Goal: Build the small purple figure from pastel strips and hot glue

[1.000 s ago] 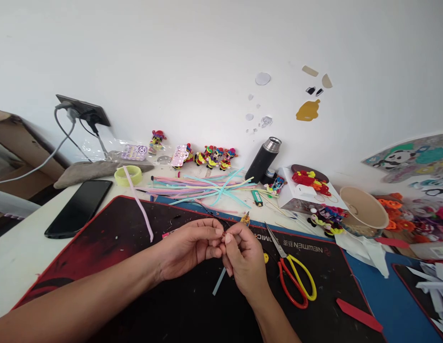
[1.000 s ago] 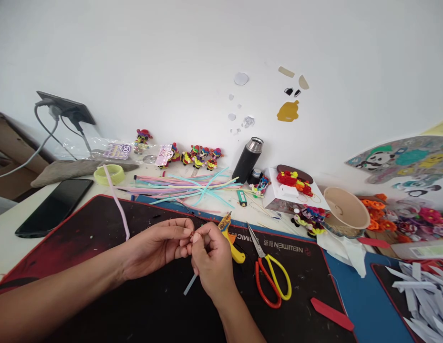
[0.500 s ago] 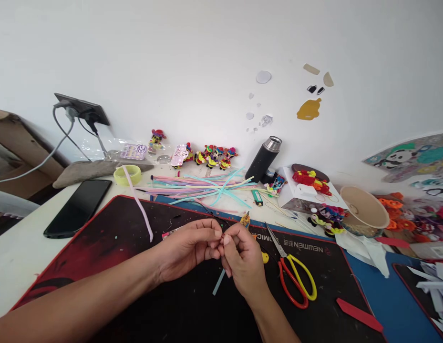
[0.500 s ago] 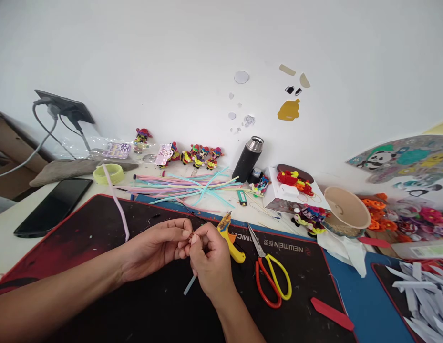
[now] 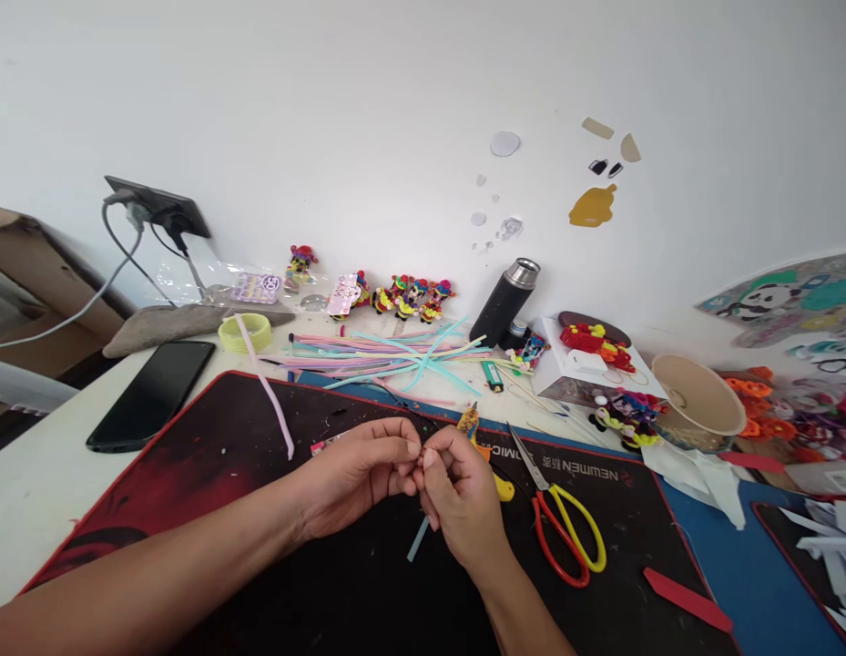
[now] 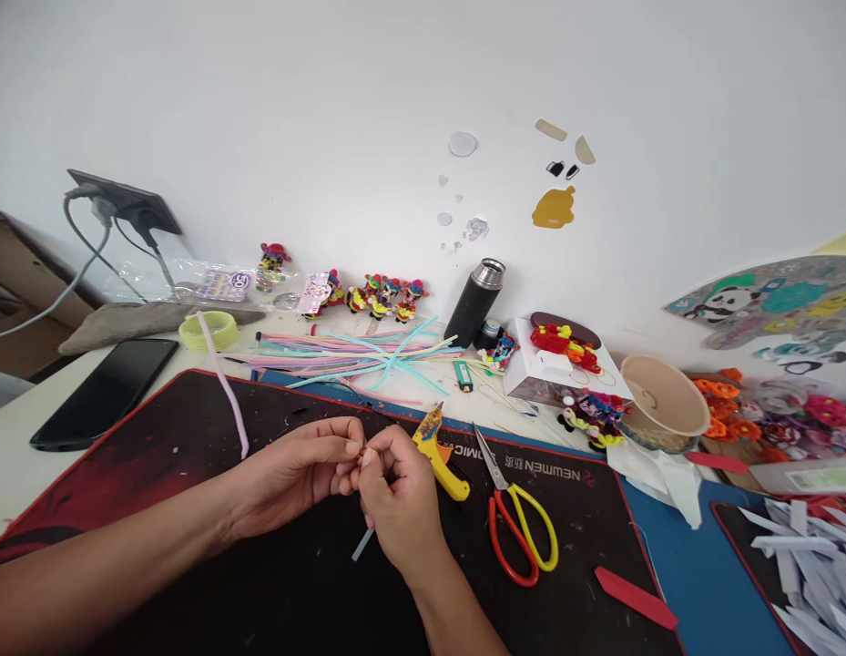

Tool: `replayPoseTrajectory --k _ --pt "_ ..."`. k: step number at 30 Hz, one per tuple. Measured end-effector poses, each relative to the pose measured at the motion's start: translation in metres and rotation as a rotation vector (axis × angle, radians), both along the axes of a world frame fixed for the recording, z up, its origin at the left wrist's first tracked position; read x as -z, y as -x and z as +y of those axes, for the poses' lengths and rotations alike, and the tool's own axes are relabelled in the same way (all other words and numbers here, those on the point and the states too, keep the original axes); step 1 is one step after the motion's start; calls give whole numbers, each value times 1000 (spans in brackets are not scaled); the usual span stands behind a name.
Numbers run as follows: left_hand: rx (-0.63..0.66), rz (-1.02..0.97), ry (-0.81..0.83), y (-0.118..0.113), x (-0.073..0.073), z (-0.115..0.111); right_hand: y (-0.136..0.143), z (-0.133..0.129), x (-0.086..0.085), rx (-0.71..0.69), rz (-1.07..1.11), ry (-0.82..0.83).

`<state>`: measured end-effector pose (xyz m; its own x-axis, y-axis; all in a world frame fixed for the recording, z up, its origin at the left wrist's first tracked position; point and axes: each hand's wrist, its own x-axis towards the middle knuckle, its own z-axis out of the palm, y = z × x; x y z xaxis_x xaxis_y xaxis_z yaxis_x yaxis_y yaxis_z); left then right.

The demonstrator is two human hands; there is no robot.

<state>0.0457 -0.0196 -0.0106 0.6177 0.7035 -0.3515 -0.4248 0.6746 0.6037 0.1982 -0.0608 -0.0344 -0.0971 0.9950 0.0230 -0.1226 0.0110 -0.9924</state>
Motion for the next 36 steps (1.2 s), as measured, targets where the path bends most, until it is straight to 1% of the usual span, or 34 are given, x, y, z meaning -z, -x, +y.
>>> replayPoseTrajectory --k 14,20,22,27,36 --pt "-25 47 -25 -2 5 1 1 2 6 -3 25 32" --pt "-56 69 -55 -3 1 0 1 5 3 51 22 39" --pt "-56 86 -93 -3 0 -1 0 6 2 67 24 32" --pt "-83 193 -264 -2 2 -1 -1 7 4 71 10 15" --pt "-103 302 -423 -1 4 3 -2 7 7 31 9 8"
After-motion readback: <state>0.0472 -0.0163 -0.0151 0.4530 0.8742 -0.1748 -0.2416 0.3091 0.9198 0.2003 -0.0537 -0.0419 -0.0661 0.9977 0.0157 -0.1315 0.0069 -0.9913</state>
